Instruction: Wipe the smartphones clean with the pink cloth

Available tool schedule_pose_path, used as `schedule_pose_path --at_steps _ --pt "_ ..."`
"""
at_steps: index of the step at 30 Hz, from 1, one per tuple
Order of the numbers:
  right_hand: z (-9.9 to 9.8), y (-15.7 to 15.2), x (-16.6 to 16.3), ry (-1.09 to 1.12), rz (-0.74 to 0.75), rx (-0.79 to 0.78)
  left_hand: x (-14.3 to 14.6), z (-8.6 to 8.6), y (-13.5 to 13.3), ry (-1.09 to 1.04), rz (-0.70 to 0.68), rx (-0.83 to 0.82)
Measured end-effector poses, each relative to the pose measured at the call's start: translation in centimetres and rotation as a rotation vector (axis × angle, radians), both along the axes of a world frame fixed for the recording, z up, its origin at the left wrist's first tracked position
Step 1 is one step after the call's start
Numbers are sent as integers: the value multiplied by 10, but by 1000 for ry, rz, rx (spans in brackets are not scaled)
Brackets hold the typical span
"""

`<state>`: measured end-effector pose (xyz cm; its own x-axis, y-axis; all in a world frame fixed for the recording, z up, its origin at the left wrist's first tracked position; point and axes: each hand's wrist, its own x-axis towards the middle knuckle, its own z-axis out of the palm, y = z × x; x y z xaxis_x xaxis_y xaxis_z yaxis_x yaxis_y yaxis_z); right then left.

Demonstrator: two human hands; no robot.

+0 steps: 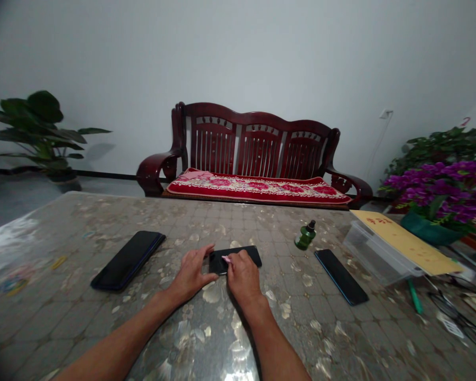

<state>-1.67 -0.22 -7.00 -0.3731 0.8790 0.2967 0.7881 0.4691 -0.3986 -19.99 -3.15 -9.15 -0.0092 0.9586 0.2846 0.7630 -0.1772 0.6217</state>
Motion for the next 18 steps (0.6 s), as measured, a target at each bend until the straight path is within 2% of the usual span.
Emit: schedule_pose_path --at_steps 3,5,7,11,13,16,18 --pt "3 14 19 -38 -185 -4 1 1 0 6 -1 1" --pt "4 17 25 -59 -254 -10 1 2 0 7 -2 -3" --pt "4 14 20 -50 -222 -10 1 2 0 2 -3 -7" --pt "4 -1 -2 -39 -22 -6 0 -1 0 -10 -15 12" --pt "5 -3 -6 -50 12 -9 0 -2 0 -7 -18 12" --pt "8 6 7 -68 -79 -18 -1 -1 0 8 -27 1" --pt "10 15 21 -98 -217 -18 -2 0 0 10 -38 1"
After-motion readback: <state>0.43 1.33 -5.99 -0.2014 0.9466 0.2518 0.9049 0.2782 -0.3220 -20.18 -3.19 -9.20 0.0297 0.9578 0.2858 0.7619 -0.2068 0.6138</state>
